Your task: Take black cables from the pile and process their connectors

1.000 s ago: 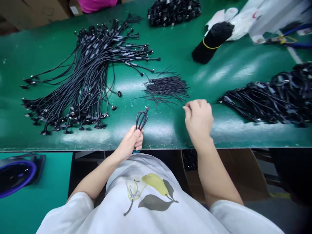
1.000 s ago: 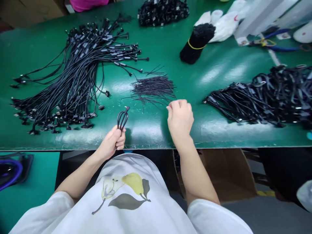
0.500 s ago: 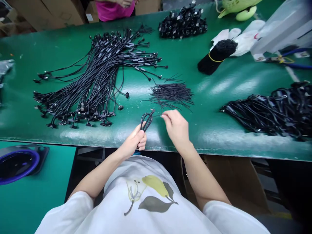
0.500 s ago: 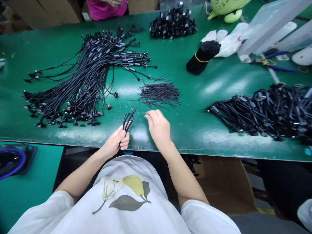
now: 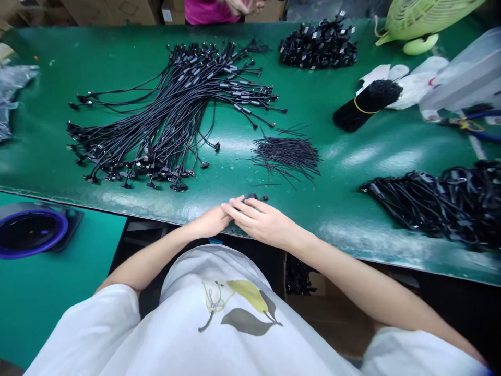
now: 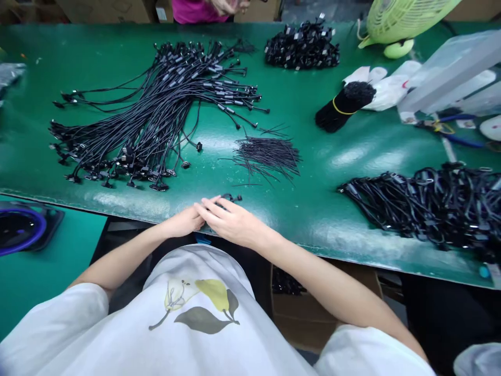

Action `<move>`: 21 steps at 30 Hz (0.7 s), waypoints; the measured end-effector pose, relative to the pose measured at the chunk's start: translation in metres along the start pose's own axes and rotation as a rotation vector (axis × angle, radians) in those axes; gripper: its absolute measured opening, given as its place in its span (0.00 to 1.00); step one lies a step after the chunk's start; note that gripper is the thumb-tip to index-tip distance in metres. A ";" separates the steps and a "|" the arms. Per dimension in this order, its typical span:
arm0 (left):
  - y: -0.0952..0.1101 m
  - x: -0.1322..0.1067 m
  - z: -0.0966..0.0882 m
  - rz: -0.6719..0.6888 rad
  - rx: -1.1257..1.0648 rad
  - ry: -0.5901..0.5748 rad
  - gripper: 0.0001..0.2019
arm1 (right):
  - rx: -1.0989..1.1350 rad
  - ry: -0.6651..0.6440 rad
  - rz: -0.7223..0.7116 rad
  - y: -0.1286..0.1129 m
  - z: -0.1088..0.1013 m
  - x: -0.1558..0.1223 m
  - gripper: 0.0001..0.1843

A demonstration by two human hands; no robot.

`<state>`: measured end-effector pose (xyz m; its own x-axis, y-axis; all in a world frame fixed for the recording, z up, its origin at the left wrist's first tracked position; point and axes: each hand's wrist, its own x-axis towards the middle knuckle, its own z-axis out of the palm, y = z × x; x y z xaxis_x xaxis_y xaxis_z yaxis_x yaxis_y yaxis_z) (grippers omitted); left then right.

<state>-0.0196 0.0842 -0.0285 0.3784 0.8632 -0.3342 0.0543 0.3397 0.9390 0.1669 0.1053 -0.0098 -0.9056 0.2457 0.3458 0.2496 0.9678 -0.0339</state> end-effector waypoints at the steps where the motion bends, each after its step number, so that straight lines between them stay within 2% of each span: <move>1: -0.002 -0.003 -0.003 -0.016 0.049 -0.068 0.11 | -0.019 -0.028 -0.054 0.001 -0.001 0.000 0.15; 3: -0.006 -0.009 -0.006 -0.104 0.045 -0.205 0.12 | -0.085 -0.078 -0.123 0.000 -0.003 0.001 0.15; 5: -0.011 -0.015 -0.005 -0.191 -0.081 -0.279 0.13 | -0.150 -0.099 -0.182 -0.003 -0.006 0.001 0.15; 8: -0.015 -0.018 -0.001 -0.238 -0.240 -0.300 0.13 | -0.225 -0.078 -0.257 -0.007 -0.013 0.003 0.14; 11: -0.014 -0.016 0.001 -0.236 -0.285 -0.308 0.12 | -0.297 -0.114 -0.283 -0.010 -0.019 0.005 0.15; 16: -0.013 -0.013 0.007 -0.188 -0.146 -0.238 0.15 | -0.366 -0.198 -0.267 -0.015 -0.019 0.010 0.19; 19: -0.014 -0.010 0.011 -0.148 0.101 -0.112 0.22 | -0.308 -0.204 -0.178 -0.019 -0.016 0.013 0.22; 21: -0.012 -0.005 0.011 -0.030 0.325 -0.010 0.23 | -0.332 -0.250 -0.110 -0.019 -0.012 0.017 0.23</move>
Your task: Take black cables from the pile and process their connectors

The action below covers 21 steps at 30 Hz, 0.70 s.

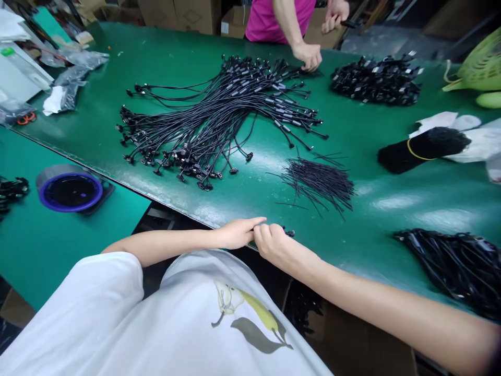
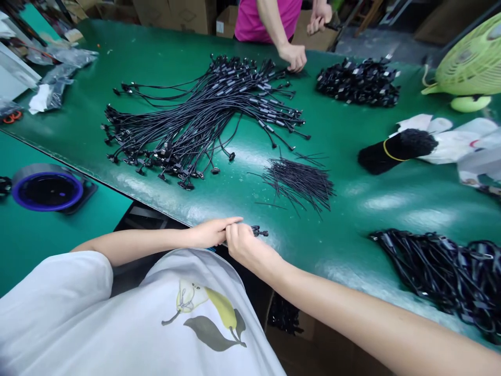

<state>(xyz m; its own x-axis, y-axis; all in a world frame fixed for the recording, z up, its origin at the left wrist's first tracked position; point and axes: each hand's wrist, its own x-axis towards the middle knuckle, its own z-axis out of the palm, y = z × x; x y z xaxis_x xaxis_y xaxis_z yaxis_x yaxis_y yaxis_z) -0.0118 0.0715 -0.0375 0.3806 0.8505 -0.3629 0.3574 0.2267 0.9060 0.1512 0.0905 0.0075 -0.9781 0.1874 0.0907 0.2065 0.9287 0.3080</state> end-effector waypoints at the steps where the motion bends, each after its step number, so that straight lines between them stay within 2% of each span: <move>1: 0.002 0.003 -0.001 0.056 0.100 0.048 0.22 | -0.032 -0.049 0.030 0.002 0.002 0.003 0.22; 2: 0.004 0.007 -0.003 0.088 0.171 0.086 0.20 | -0.065 -0.105 0.062 0.005 0.006 0.006 0.21; 4: 0.008 0.017 -0.006 0.039 0.165 0.113 0.17 | -0.085 -0.204 0.148 0.014 0.013 0.012 0.18; 7: 0.013 0.032 -0.009 -0.066 -0.177 0.121 0.17 | 0.035 -0.225 0.343 0.029 0.024 0.021 0.12; 10: 0.016 0.042 -0.011 -0.036 -0.571 0.147 0.16 | 0.198 -0.072 0.612 0.029 0.029 0.028 0.10; 12: 0.019 0.042 -0.014 -0.017 -0.751 0.190 0.11 | 0.378 0.104 0.806 0.022 0.032 0.030 0.12; 13: 0.021 0.040 -0.017 0.018 -0.796 0.218 0.11 | 0.519 0.194 0.888 0.018 0.034 0.030 0.13; 15: 0.026 0.031 -0.022 0.151 -0.732 0.311 0.17 | 0.858 0.324 0.991 0.014 0.040 0.026 0.16; 17: 0.030 0.018 -0.024 0.294 -0.484 0.366 0.18 | 1.109 0.368 1.028 0.017 0.045 0.018 0.17; 19: 0.030 0.007 -0.024 0.370 -0.240 0.291 0.15 | 1.122 0.388 1.066 0.023 0.046 0.011 0.17; 21: 0.025 0.006 -0.022 0.366 -0.154 0.167 0.17 | 0.941 0.431 1.062 0.025 0.042 0.008 0.16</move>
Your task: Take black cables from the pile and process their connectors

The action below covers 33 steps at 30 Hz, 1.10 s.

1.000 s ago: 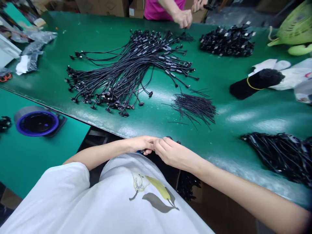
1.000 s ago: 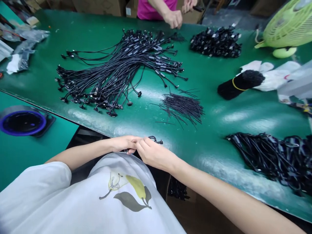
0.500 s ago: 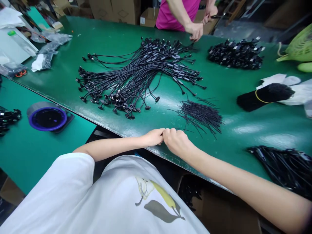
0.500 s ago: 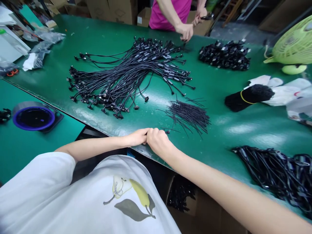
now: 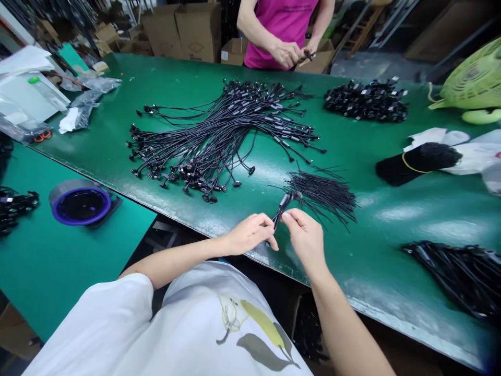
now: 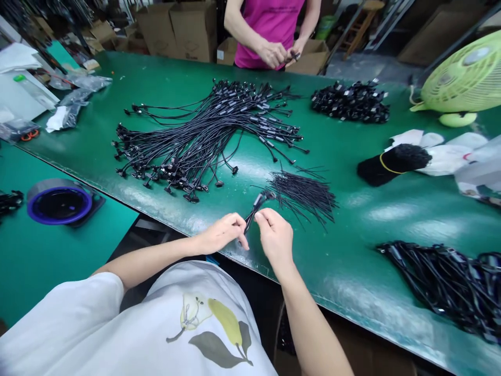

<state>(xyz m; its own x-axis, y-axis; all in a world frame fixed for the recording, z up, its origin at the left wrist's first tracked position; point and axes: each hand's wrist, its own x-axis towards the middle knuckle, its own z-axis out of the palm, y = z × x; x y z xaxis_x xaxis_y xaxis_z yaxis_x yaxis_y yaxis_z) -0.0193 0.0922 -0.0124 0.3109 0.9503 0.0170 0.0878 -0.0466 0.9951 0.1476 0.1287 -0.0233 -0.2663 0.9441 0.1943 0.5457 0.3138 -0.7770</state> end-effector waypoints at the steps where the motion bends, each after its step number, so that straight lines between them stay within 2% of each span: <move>1: -0.005 0.001 0.000 -0.032 -0.024 -0.004 0.20 | -0.091 0.047 -0.080 -0.004 -0.001 -0.002 0.15; 3: -0.014 0.004 -0.001 -0.154 -0.152 0.087 0.28 | -0.284 0.088 -0.305 -0.016 0.002 -0.010 0.14; 5: -0.016 0.007 -0.006 -0.276 -0.319 0.152 0.33 | -0.434 0.054 -0.519 -0.026 0.009 -0.020 0.14; 7: -0.010 0.003 -0.013 -0.269 -0.420 0.174 0.32 | -0.467 -0.017 -0.612 -0.029 0.015 -0.024 0.14; 9: 0.002 -0.005 -0.019 -0.148 -0.372 0.157 0.31 | -0.418 -0.049 -0.540 -0.023 0.017 -0.022 0.14; 11: 0.010 -0.013 -0.020 -0.058 -0.249 0.120 0.30 | -0.374 -0.009 -0.405 -0.015 0.013 -0.017 0.14; 13: 0.010 -0.019 -0.015 -0.065 -0.176 0.146 0.28 | -0.398 0.072 -0.335 -0.009 0.008 -0.012 0.14; 14: 0.007 -0.020 -0.010 -0.092 -0.179 0.199 0.25 | -0.432 0.114 -0.344 -0.008 0.006 -0.011 0.14; 16: -0.003 -0.020 0.000 -0.177 -0.253 0.301 0.17 | -0.512 0.178 -0.425 -0.010 0.004 -0.011 0.15; 17: -0.007 -0.019 0.005 -0.215 -0.306 0.314 0.15 | -0.538 0.194 -0.475 -0.012 0.004 -0.013 0.15; 19: -0.011 -0.016 0.014 -0.260 -0.402 0.265 0.18 | -0.534 0.197 -0.536 -0.015 0.008 -0.016 0.16; 22: -0.010 -0.010 0.022 -0.235 -0.527 0.221 0.16 | -0.472 0.159 -0.451 -0.017 0.018 -0.025 0.16; 26: -0.010 0.004 0.025 -0.217 -0.714 0.363 0.13 | -0.480 0.113 -0.296 -0.023 0.018 -0.040 0.19; 29: -0.011 0.014 0.022 -0.220 -0.793 0.464 0.10 | -0.339 0.100 -0.272 -0.028 -0.002 -0.042 0.18; 31: -0.008 0.015 0.021 -0.231 -0.815 0.423 0.10 | -0.146 0.149 -0.187 -0.028 -0.018 -0.032 0.15; 33: -0.003 0.013 0.024 -0.274 -0.802 0.266 0.11 | 0.031 0.168 -0.079 -0.026 -0.030 -0.015 0.17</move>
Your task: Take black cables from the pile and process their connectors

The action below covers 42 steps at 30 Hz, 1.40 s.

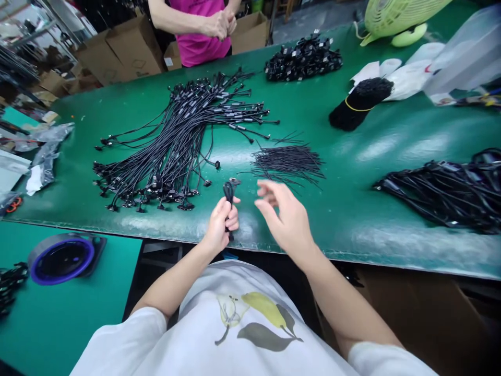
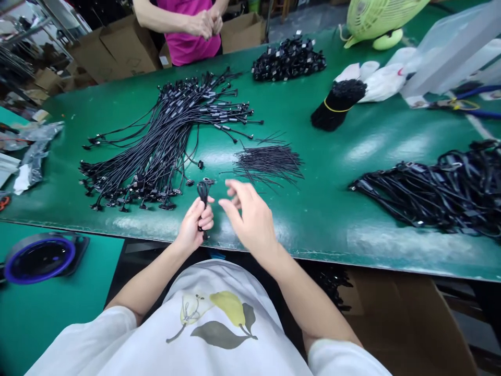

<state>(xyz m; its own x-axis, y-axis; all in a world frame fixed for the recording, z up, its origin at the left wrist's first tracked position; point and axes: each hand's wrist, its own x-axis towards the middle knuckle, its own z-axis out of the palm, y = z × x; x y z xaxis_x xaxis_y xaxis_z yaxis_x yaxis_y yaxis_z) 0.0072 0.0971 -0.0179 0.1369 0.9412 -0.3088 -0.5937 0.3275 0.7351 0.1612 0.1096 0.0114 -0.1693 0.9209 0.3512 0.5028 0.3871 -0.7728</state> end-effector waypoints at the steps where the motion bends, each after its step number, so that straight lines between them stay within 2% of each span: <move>1: 0.000 -0.003 0.003 -0.054 0.032 -0.064 0.12 | 0.064 -0.028 0.043 0.002 -0.001 0.009 0.18; 3: -0.001 -0.010 0.008 -0.134 0.077 -0.145 0.14 | 0.157 -0.101 0.058 0.007 0.000 0.024 0.16; 5: 0.000 -0.014 0.011 -0.154 0.063 -0.151 0.15 | 0.218 -0.120 -0.008 0.012 0.004 0.030 0.17; 7: 0.002 -0.014 0.010 -0.200 0.017 -0.157 0.14 | 0.275 -0.090 -0.098 0.014 0.008 0.028 0.19; 9: 0.005 -0.014 0.008 -0.327 -0.009 -0.229 0.14 | 0.366 -0.114 -0.147 0.016 0.010 0.022 0.20; 12: 0.005 -0.013 0.006 -0.457 -0.018 -0.329 0.15 | 0.600 -0.181 -0.054 0.015 0.014 0.016 0.23; 16: -0.004 -0.015 0.010 -0.415 0.008 -0.258 0.17 | 0.835 -0.106 0.175 0.011 0.026 0.012 0.20; 19: -0.009 -0.015 0.014 -0.431 0.036 -0.191 0.23 | 0.806 -0.104 0.195 0.014 0.031 0.011 0.19; 22: -0.001 -0.009 0.018 -0.288 -0.036 -0.049 0.23 | 0.719 -0.098 0.176 0.022 0.031 0.004 0.24; 26: 0.016 0.003 0.023 0.048 -0.039 0.192 0.25 | 0.661 -0.253 0.248 0.023 0.039 -0.018 0.31; 30: 0.018 0.009 0.023 0.237 0.034 0.250 0.25 | 0.604 -0.215 0.200 0.012 0.056 -0.036 0.31; 34: 0.017 0.015 0.023 0.263 -0.027 0.291 0.26 | 0.772 -0.247 0.178 0.008 0.068 -0.035 0.27; 37: 0.019 0.017 0.028 0.238 -0.078 0.289 0.26 | 0.932 -0.196 0.227 0.011 0.070 -0.031 0.25; 40: 0.023 0.016 0.035 0.168 -0.136 0.289 0.24 | 0.974 -0.170 0.259 0.011 0.071 -0.027 0.27; 42: 0.029 0.017 0.037 0.129 -0.186 0.280 0.22 | 0.969 -0.173 0.268 0.010 0.070 -0.025 0.25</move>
<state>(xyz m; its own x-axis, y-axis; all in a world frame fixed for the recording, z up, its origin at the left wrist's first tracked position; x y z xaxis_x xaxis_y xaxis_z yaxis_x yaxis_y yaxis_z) 0.0216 0.1252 0.0203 -0.1560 0.9064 -0.3925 -0.7297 0.1620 0.6643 0.1108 0.0938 -0.0417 -0.3112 0.9468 0.0822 -0.3476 -0.0329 -0.9371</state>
